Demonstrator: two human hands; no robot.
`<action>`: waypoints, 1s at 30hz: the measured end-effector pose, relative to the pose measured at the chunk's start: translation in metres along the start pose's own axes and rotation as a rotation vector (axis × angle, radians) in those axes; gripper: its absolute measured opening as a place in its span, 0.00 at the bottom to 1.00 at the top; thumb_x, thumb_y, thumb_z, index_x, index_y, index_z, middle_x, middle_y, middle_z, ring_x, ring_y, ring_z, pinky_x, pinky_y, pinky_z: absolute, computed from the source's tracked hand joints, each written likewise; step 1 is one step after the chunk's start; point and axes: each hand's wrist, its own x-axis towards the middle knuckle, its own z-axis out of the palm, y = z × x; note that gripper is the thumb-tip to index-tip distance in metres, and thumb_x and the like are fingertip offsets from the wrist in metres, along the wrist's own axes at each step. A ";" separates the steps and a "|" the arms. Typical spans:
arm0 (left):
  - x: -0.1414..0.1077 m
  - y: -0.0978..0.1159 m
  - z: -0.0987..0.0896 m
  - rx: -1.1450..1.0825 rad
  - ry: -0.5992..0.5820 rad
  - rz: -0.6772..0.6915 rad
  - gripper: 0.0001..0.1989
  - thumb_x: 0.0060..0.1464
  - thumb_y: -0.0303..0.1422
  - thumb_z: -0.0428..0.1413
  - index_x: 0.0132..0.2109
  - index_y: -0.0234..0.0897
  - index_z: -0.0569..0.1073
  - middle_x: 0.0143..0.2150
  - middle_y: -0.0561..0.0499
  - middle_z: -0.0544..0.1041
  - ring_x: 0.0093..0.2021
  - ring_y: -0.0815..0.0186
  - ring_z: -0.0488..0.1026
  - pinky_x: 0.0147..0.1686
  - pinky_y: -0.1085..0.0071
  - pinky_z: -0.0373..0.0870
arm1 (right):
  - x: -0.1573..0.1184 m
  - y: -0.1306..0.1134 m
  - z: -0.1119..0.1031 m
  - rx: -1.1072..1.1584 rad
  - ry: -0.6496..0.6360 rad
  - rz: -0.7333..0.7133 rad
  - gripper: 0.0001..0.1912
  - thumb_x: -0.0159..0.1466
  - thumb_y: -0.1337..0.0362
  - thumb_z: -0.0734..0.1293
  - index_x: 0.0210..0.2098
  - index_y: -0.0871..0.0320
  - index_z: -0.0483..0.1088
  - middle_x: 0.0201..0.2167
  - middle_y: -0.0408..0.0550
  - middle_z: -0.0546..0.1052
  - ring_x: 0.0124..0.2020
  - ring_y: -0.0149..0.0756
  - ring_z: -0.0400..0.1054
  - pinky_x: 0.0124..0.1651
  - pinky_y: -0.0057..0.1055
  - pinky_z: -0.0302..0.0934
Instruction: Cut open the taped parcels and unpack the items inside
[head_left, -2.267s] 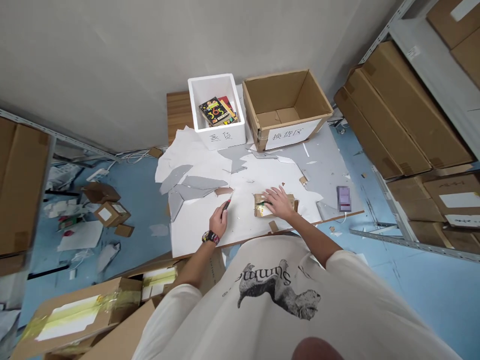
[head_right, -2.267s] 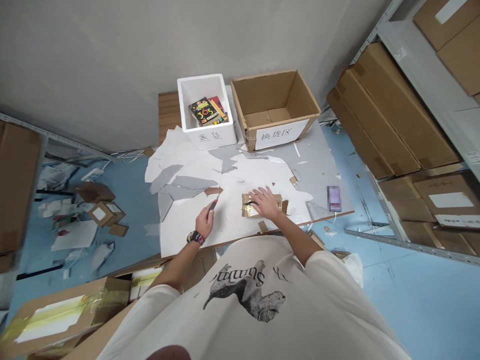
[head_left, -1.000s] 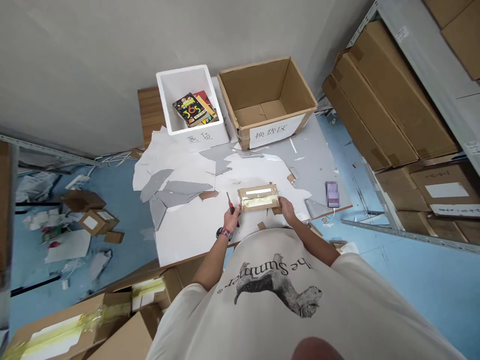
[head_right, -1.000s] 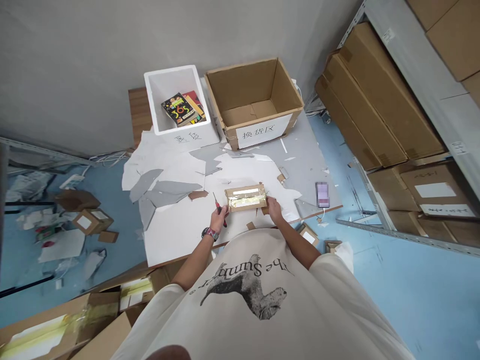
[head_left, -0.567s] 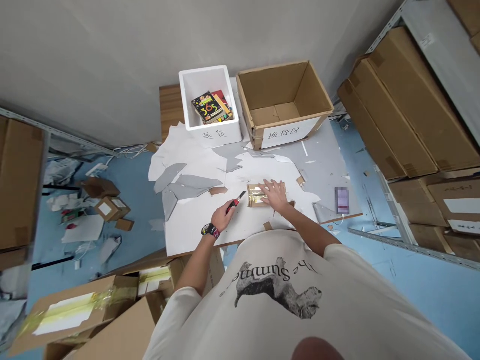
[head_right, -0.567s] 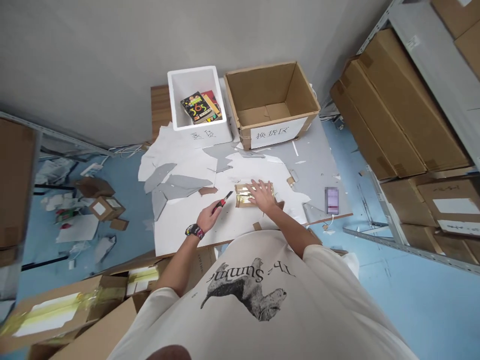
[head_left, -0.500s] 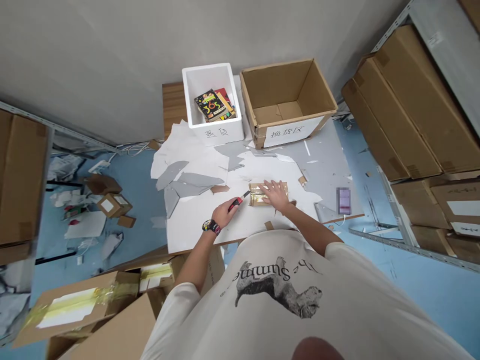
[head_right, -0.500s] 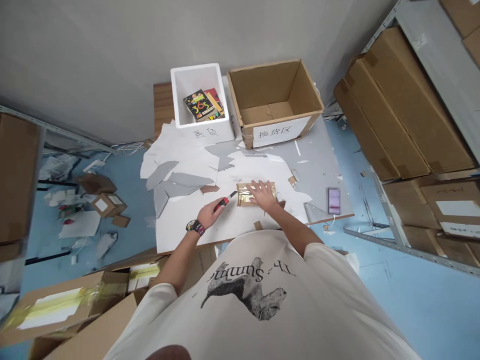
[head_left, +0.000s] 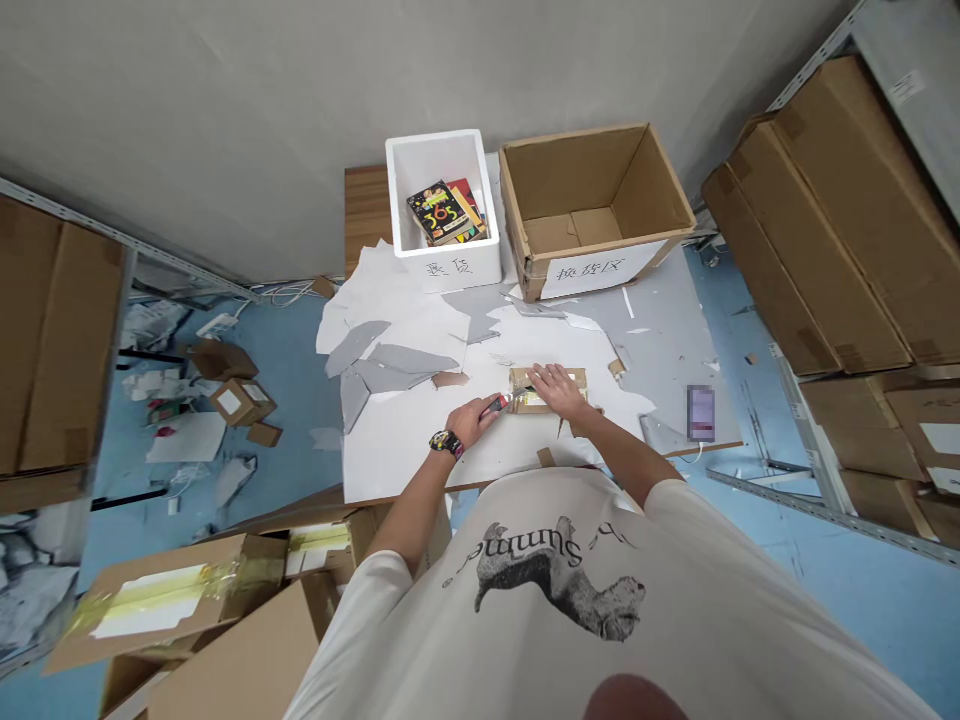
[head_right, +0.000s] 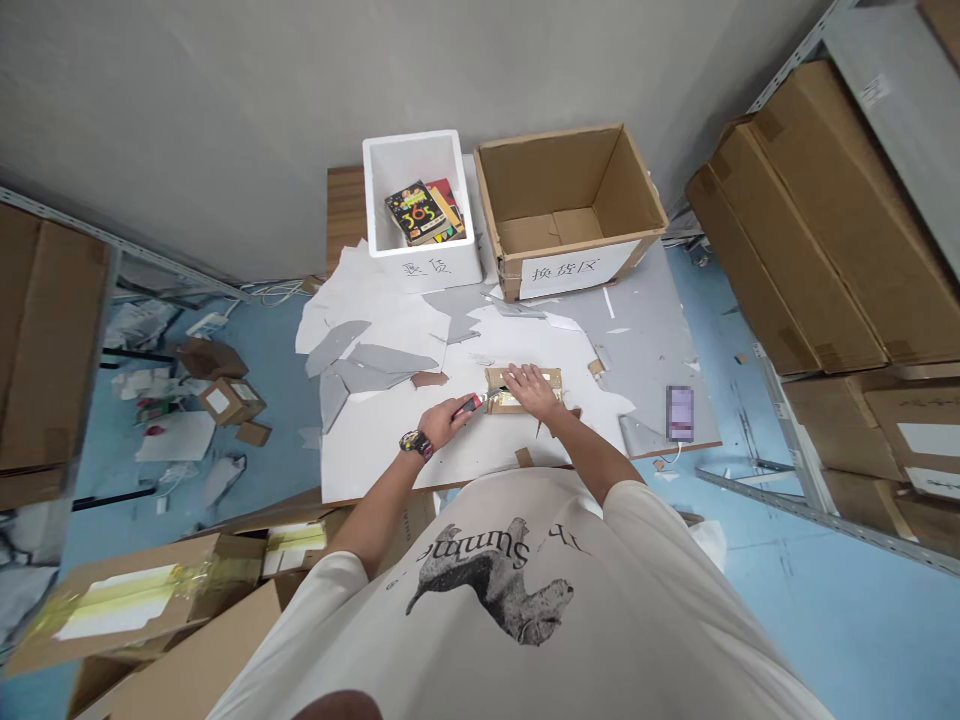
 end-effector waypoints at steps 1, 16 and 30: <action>0.003 0.003 0.003 0.012 -0.002 -0.011 0.29 0.76 0.47 0.52 0.77 0.50 0.73 0.54 0.43 0.85 0.53 0.50 0.82 0.50 0.62 0.75 | 0.000 0.001 0.000 0.011 -0.002 0.002 0.27 0.80 0.66 0.60 0.75 0.53 0.74 0.77 0.57 0.72 0.74 0.57 0.69 0.82 0.65 0.54; 0.004 0.018 0.004 0.122 -0.023 -0.106 0.29 0.78 0.51 0.49 0.78 0.51 0.71 0.58 0.40 0.83 0.50 0.47 0.83 0.48 0.59 0.73 | 0.003 0.003 -0.004 0.117 -0.003 0.052 0.27 0.82 0.58 0.56 0.71 0.53 0.77 0.74 0.53 0.76 0.72 0.57 0.71 0.80 0.63 0.58; -0.030 0.009 0.000 0.143 0.013 -0.133 0.15 0.78 0.39 0.50 0.63 0.41 0.73 0.46 0.44 0.86 0.46 0.51 0.84 0.45 0.62 0.73 | 0.001 0.009 -0.001 -0.038 0.049 -0.037 0.26 0.83 0.59 0.57 0.73 0.53 0.77 0.73 0.55 0.77 0.69 0.56 0.75 0.77 0.60 0.65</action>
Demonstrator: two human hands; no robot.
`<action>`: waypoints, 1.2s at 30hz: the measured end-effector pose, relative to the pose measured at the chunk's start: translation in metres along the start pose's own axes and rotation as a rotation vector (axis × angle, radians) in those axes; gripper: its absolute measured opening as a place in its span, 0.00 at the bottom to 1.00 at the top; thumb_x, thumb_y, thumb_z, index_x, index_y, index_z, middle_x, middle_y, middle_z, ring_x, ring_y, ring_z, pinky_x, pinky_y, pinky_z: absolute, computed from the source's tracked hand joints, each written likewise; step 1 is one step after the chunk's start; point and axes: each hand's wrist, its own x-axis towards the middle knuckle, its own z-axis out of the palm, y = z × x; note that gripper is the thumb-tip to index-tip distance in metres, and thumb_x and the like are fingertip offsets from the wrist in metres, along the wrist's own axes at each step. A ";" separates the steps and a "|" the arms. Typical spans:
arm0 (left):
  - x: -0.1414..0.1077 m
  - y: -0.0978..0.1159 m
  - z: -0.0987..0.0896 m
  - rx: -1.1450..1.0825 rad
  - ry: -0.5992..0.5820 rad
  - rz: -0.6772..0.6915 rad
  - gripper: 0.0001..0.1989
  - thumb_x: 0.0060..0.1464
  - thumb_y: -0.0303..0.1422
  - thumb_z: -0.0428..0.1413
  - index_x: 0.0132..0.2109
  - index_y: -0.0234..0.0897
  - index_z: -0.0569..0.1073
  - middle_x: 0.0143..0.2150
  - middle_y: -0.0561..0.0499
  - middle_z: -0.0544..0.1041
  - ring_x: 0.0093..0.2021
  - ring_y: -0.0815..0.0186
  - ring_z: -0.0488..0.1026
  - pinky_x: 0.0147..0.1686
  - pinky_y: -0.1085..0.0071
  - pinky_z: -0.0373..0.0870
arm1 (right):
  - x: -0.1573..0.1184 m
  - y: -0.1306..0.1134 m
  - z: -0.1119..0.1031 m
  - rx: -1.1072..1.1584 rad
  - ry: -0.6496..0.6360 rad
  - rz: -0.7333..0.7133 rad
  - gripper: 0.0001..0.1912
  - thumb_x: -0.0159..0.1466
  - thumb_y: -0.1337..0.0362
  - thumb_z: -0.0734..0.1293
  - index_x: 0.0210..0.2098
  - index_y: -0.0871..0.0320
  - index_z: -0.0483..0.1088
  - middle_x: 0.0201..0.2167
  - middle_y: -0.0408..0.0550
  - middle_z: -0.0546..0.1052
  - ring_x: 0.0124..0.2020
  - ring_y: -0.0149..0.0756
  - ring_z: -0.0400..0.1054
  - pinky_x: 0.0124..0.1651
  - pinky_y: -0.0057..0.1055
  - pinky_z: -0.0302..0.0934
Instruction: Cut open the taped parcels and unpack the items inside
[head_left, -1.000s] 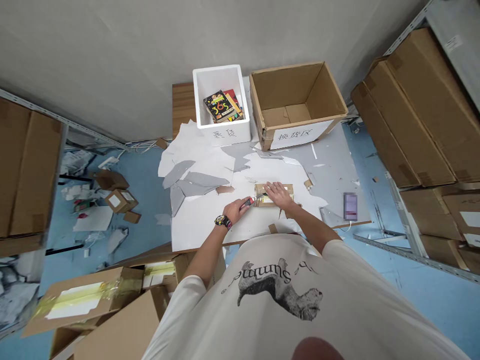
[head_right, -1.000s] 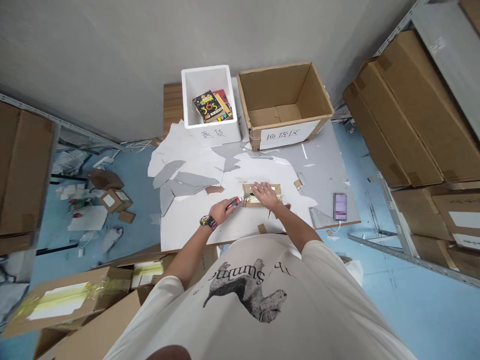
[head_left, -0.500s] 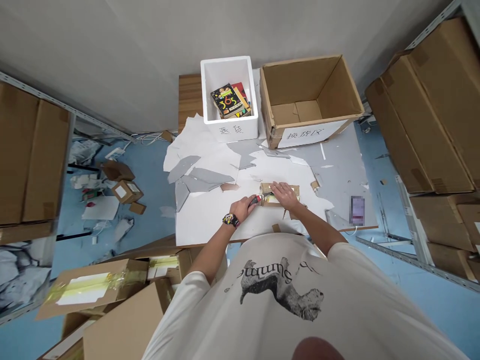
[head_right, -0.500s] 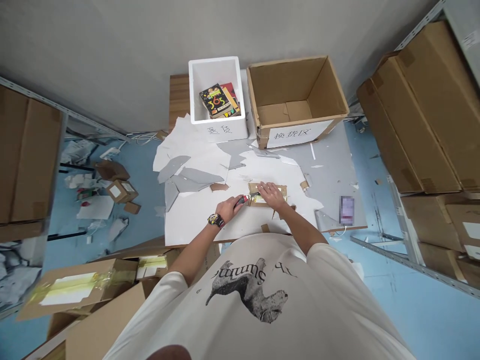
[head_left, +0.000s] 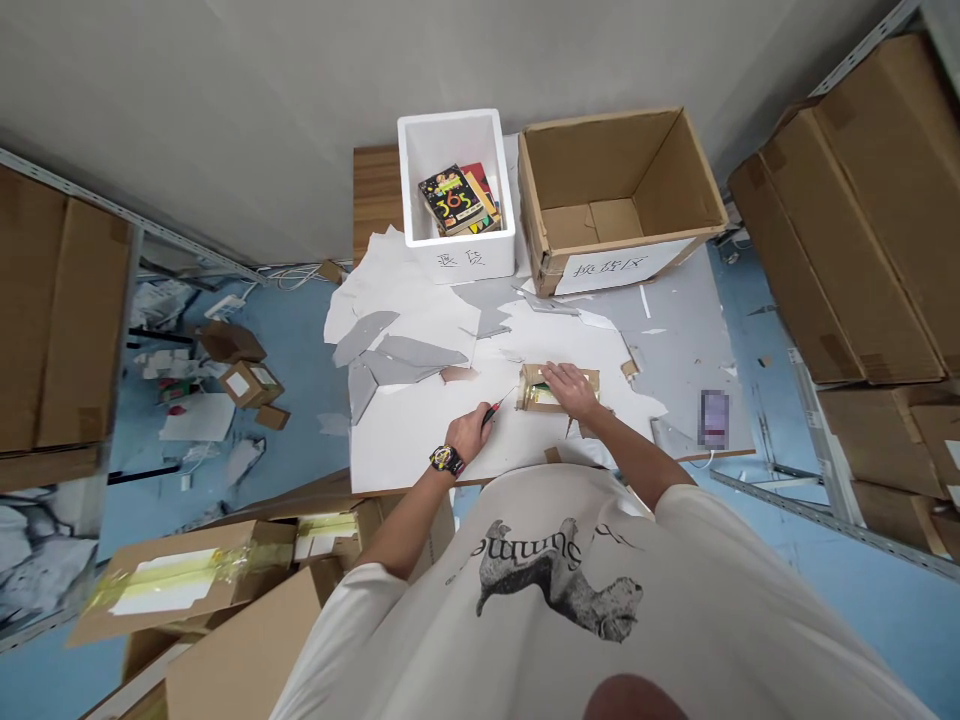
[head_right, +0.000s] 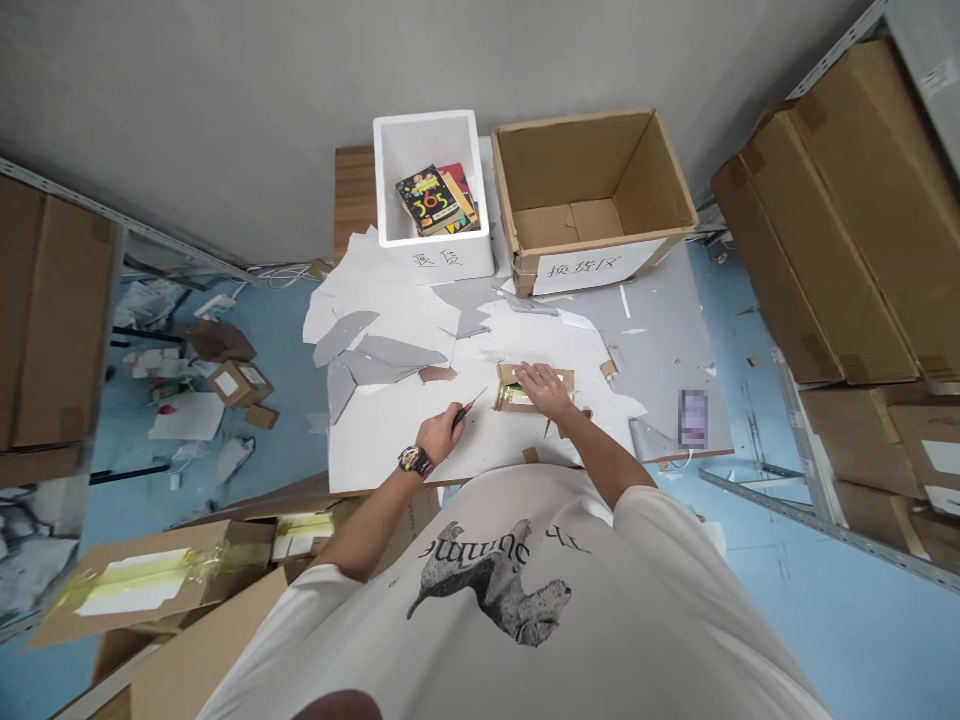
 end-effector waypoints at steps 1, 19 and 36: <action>-0.002 -0.003 0.002 0.004 0.012 0.002 0.16 0.78 0.40 0.49 0.63 0.40 0.72 0.47 0.42 0.86 0.46 0.50 0.83 0.45 0.61 0.74 | 0.000 0.000 0.000 0.016 0.006 0.007 0.26 0.83 0.58 0.57 0.73 0.53 0.77 0.73 0.54 0.77 0.69 0.56 0.74 0.77 0.60 0.65; 0.055 0.031 -0.021 0.135 -0.093 0.107 0.25 0.81 0.48 0.45 0.69 0.39 0.73 0.56 0.35 0.82 0.53 0.47 0.81 0.49 0.59 0.71 | 0.001 -0.004 -0.006 0.153 -0.002 0.076 0.26 0.83 0.55 0.56 0.64 0.51 0.82 0.71 0.52 0.79 0.68 0.53 0.74 0.78 0.62 0.63; 0.058 0.023 -0.039 0.177 -0.119 0.165 0.25 0.81 0.49 0.45 0.71 0.43 0.72 0.58 0.39 0.84 0.53 0.50 0.83 0.47 0.62 0.73 | -0.001 0.001 0.002 0.004 0.146 -0.015 0.23 0.82 0.61 0.58 0.67 0.55 0.80 0.67 0.56 0.82 0.65 0.52 0.78 0.73 0.54 0.69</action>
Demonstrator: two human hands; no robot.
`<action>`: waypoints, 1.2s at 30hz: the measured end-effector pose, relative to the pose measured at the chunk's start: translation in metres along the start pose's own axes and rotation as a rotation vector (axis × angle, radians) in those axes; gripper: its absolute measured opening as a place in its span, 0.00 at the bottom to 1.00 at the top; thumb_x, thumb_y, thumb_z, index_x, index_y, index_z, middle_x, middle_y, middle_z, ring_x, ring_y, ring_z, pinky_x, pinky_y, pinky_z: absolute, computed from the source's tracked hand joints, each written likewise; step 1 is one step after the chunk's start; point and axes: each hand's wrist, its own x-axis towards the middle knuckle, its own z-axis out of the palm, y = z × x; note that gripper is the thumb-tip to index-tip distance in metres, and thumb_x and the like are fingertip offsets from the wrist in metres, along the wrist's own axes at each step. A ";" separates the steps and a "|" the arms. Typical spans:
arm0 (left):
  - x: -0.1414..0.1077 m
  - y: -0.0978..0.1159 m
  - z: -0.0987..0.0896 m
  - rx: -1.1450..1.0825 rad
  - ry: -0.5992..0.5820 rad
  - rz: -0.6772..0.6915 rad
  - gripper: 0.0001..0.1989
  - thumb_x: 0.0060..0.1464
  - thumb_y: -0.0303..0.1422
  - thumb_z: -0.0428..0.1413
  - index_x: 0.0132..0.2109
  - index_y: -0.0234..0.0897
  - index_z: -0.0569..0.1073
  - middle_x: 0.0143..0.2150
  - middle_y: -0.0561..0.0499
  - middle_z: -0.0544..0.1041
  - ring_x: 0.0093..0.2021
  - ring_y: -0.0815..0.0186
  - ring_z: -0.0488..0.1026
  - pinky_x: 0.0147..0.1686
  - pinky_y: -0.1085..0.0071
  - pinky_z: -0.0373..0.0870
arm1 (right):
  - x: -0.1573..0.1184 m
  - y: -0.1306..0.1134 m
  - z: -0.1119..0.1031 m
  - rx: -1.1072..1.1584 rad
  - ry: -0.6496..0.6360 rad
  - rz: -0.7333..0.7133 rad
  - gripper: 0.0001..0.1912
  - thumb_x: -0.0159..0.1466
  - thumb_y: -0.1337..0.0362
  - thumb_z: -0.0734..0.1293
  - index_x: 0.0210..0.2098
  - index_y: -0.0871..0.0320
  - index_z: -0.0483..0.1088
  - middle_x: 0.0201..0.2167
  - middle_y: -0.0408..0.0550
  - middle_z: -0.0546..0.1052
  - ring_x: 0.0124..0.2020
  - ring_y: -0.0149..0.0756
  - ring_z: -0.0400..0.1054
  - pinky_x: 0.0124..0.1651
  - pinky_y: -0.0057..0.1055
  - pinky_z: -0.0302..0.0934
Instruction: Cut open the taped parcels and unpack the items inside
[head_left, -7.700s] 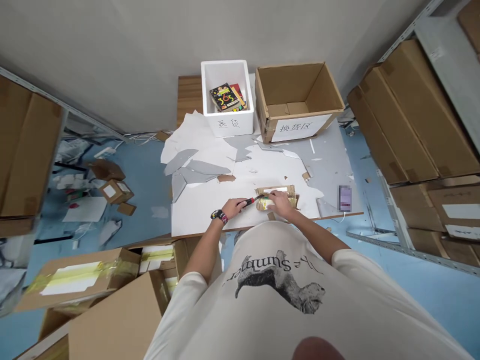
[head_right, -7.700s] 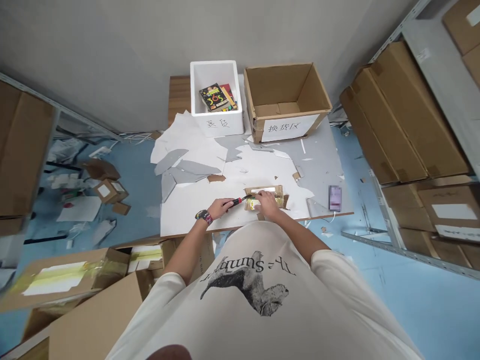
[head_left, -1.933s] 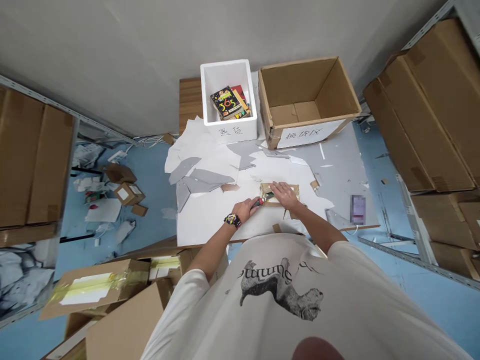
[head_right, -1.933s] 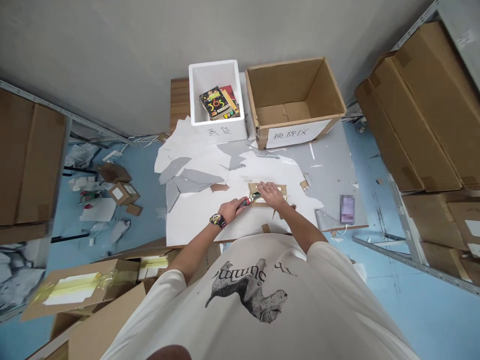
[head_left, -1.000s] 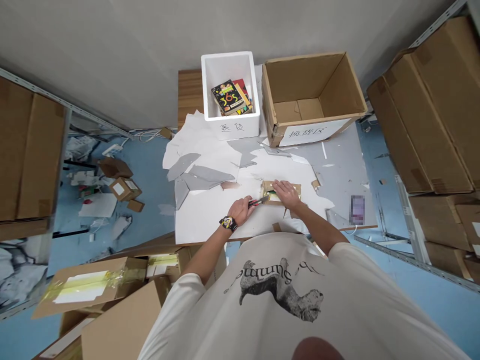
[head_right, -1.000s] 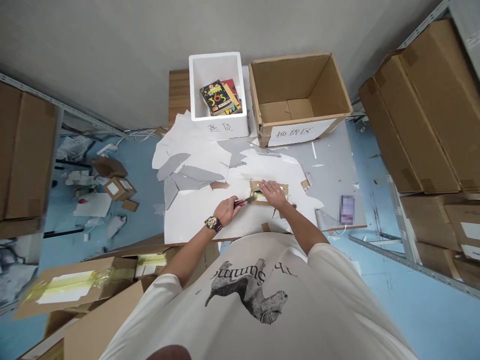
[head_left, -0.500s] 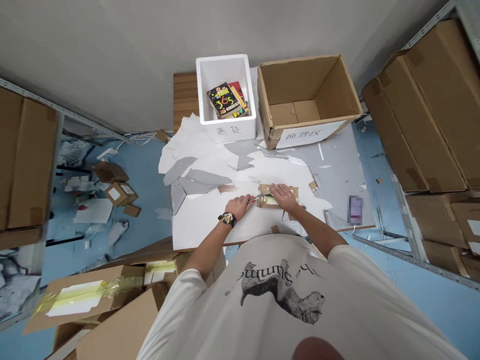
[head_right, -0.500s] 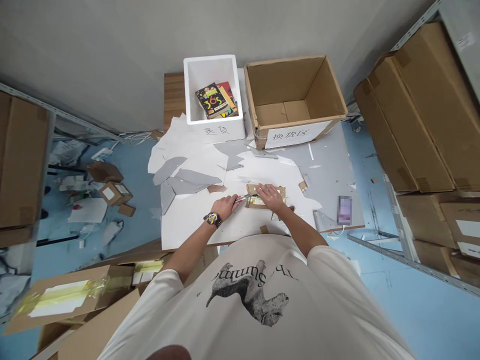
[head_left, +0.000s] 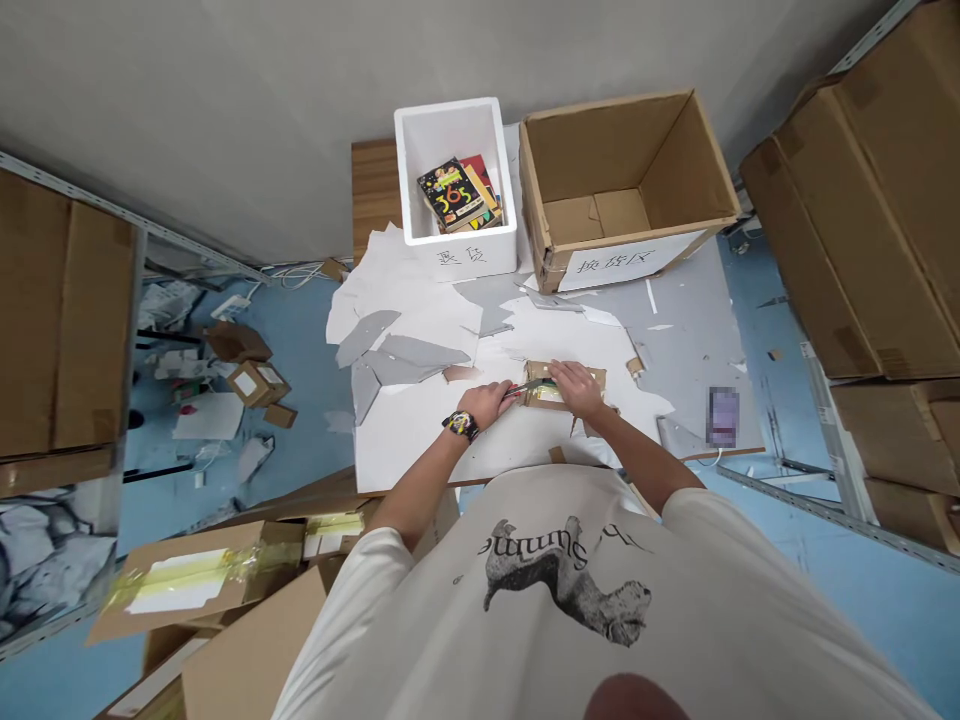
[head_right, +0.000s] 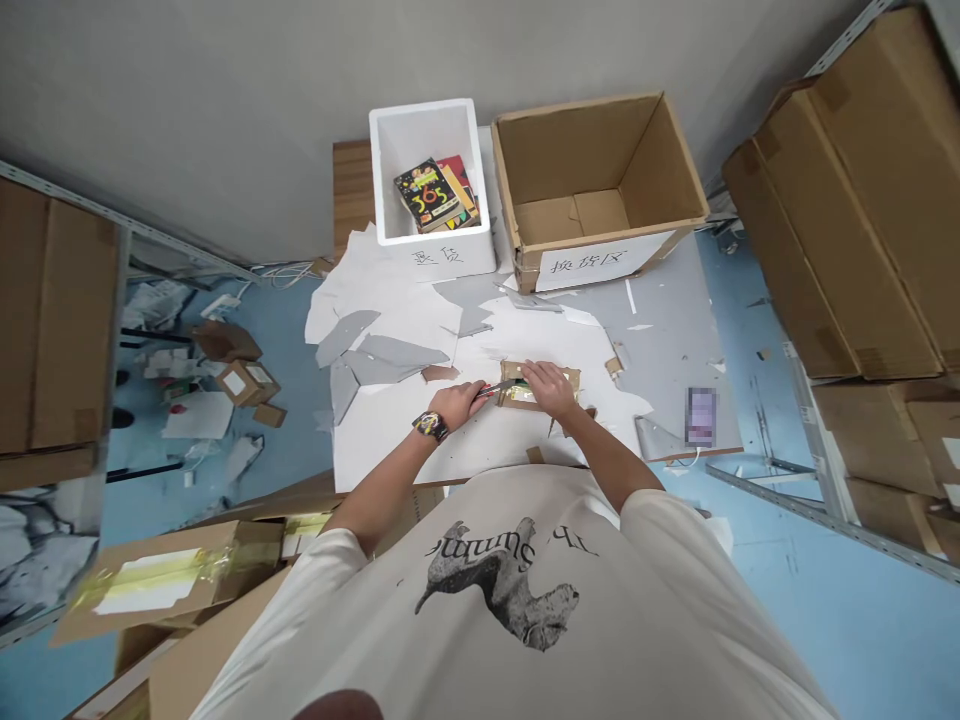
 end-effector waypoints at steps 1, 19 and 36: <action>-0.007 -0.008 0.002 -0.019 0.015 -0.011 0.25 0.81 0.48 0.45 0.71 0.43 0.72 0.58 0.40 0.84 0.54 0.50 0.83 0.48 0.62 0.73 | 0.000 -0.002 -0.001 -0.009 0.004 0.003 0.22 0.82 0.62 0.59 0.66 0.54 0.80 0.67 0.55 0.82 0.65 0.52 0.77 0.73 0.54 0.69; -0.031 -0.028 0.034 -1.344 -0.094 -0.221 0.26 0.63 0.55 0.63 0.55 0.40 0.73 0.32 0.59 0.71 0.22 0.73 0.65 0.25 0.73 0.65 | -0.005 -0.080 0.002 0.086 -0.053 0.273 0.26 0.74 0.49 0.72 0.64 0.56 0.75 0.77 0.68 0.67 0.80 0.72 0.54 0.80 0.79 0.39; 0.022 -0.038 -0.010 -0.668 -0.201 0.043 0.27 0.70 0.60 0.52 0.40 0.41 0.77 0.25 0.51 0.79 0.26 0.61 0.74 0.32 0.66 0.68 | -0.012 -0.071 0.023 0.163 -0.073 0.332 0.24 0.68 0.48 0.78 0.58 0.51 0.75 0.54 0.58 0.77 0.62 0.64 0.69 0.80 0.79 0.40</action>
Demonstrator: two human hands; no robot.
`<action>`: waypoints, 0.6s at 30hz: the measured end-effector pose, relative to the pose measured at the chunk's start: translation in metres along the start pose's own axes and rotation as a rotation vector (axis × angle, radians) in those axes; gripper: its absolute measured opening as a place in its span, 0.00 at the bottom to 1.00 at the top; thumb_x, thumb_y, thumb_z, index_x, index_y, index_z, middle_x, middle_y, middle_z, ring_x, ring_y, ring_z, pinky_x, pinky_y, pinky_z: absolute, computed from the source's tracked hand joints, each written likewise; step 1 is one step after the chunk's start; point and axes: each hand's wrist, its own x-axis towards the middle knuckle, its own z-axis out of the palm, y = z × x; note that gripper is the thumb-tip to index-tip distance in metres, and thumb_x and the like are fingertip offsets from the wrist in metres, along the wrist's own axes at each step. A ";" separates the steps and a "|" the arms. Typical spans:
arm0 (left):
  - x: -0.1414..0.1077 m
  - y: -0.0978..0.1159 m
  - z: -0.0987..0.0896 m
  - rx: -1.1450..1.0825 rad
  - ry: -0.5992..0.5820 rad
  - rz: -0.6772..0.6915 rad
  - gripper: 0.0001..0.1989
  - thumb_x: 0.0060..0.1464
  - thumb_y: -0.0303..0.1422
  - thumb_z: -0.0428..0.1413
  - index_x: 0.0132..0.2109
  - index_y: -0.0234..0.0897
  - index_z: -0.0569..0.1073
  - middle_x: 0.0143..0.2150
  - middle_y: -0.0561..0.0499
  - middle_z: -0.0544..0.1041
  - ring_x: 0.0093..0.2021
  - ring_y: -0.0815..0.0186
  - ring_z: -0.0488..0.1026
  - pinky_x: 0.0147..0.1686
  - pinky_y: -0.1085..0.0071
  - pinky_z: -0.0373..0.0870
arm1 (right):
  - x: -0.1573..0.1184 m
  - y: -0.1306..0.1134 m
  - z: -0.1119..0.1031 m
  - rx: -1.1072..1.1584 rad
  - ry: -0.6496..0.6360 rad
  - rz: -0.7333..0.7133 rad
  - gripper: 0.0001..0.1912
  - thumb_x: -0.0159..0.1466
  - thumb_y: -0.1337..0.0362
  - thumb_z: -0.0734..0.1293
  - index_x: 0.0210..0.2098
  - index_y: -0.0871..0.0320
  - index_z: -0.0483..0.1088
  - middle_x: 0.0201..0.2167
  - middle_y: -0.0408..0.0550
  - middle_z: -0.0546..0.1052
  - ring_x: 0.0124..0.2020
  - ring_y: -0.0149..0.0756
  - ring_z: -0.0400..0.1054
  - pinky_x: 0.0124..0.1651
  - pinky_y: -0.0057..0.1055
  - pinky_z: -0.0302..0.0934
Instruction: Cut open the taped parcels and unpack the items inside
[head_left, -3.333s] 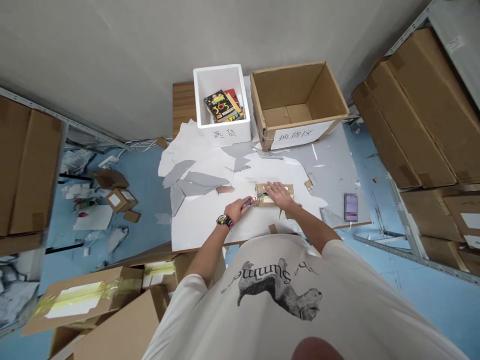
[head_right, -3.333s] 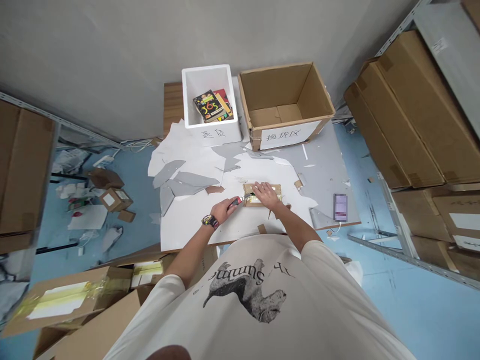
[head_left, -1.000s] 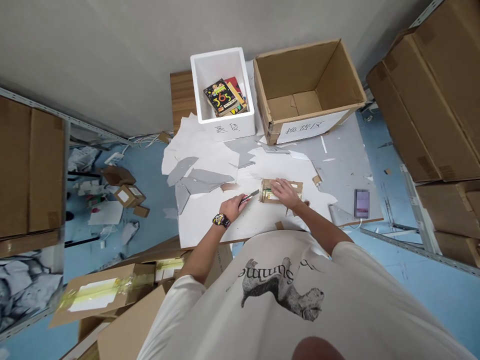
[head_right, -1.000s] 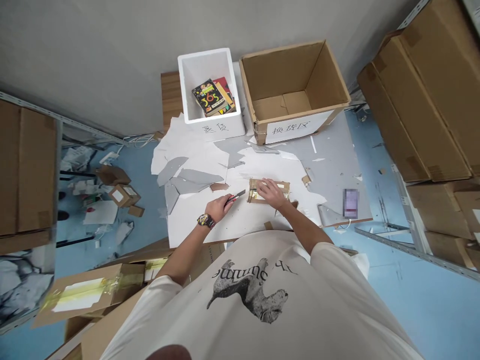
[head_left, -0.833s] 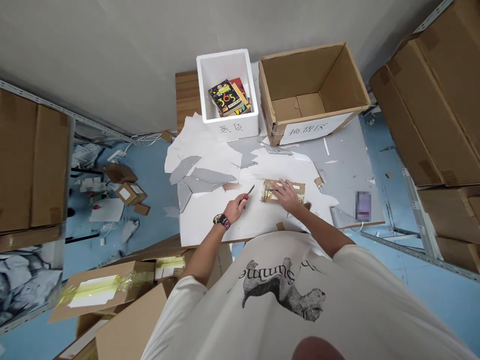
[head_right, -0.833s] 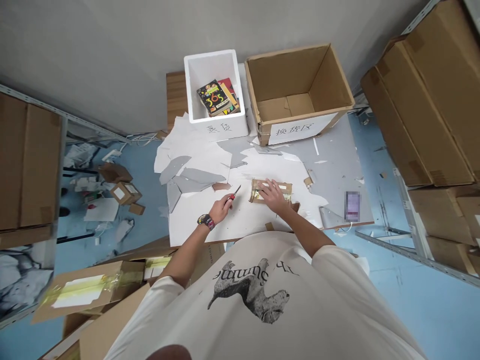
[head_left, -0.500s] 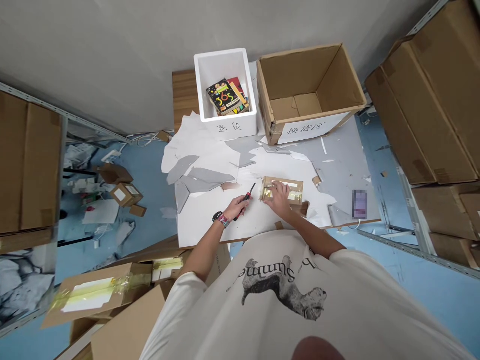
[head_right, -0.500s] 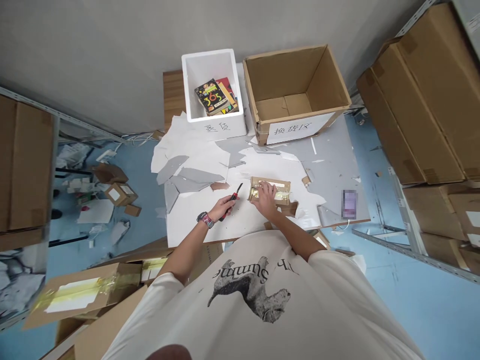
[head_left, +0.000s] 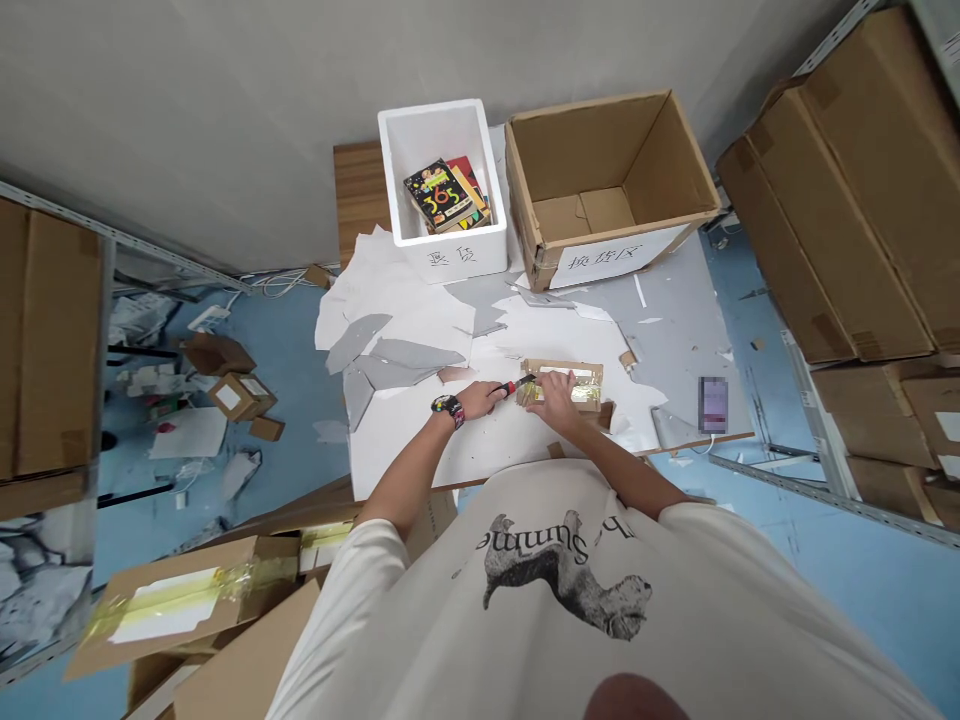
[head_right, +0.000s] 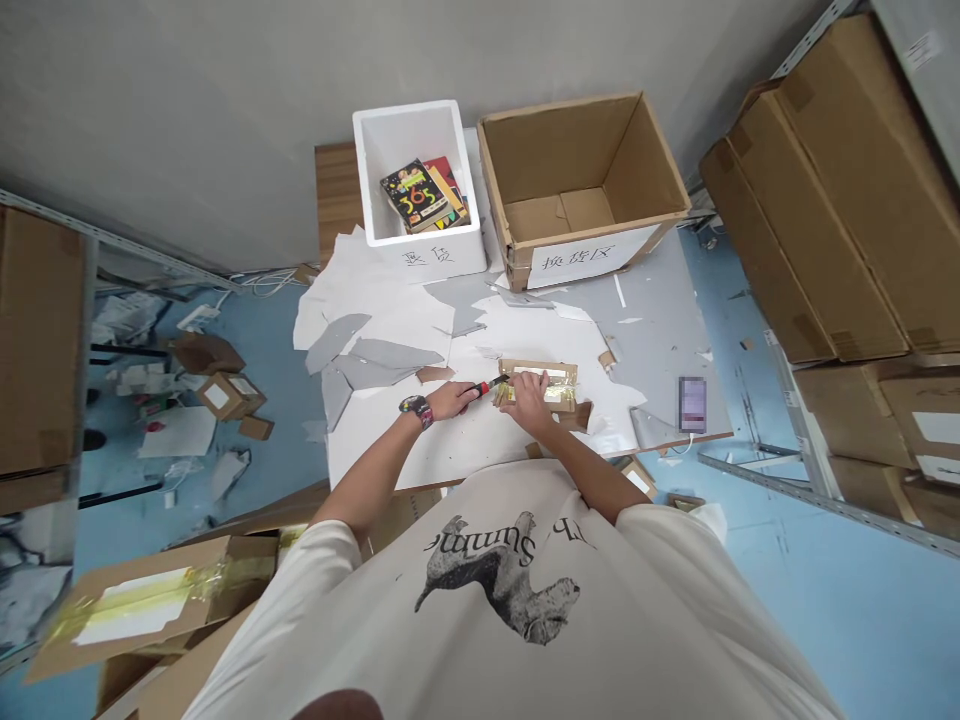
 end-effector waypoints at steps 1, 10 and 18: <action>0.003 0.001 -0.003 0.008 -0.020 -0.012 0.27 0.68 0.60 0.53 0.39 0.42 0.78 0.24 0.52 0.77 0.25 0.61 0.73 0.31 0.66 0.67 | -0.001 0.000 -0.001 -0.001 0.001 -0.008 0.24 0.69 0.48 0.77 0.58 0.51 0.75 0.54 0.58 0.77 0.62 0.64 0.69 0.80 0.80 0.39; -0.007 -0.007 -0.013 -0.204 -0.286 -0.128 0.28 0.59 0.62 0.63 0.42 0.40 0.82 0.23 0.53 0.74 0.19 0.66 0.66 0.20 0.70 0.61 | -0.002 -0.005 -0.025 -0.030 0.001 -0.069 0.21 0.75 0.54 0.70 0.64 0.51 0.76 0.55 0.59 0.79 0.63 0.62 0.70 0.81 0.70 0.48; -0.029 -0.007 0.033 -0.489 0.659 -0.225 0.38 0.77 0.56 0.30 0.64 0.35 0.74 0.37 0.46 0.79 0.29 0.63 0.75 0.30 0.68 0.75 | -0.030 -0.011 -0.053 0.224 0.182 0.205 0.24 0.79 0.49 0.63 0.66 0.51 0.78 0.62 0.60 0.80 0.65 0.60 0.73 0.70 0.62 0.69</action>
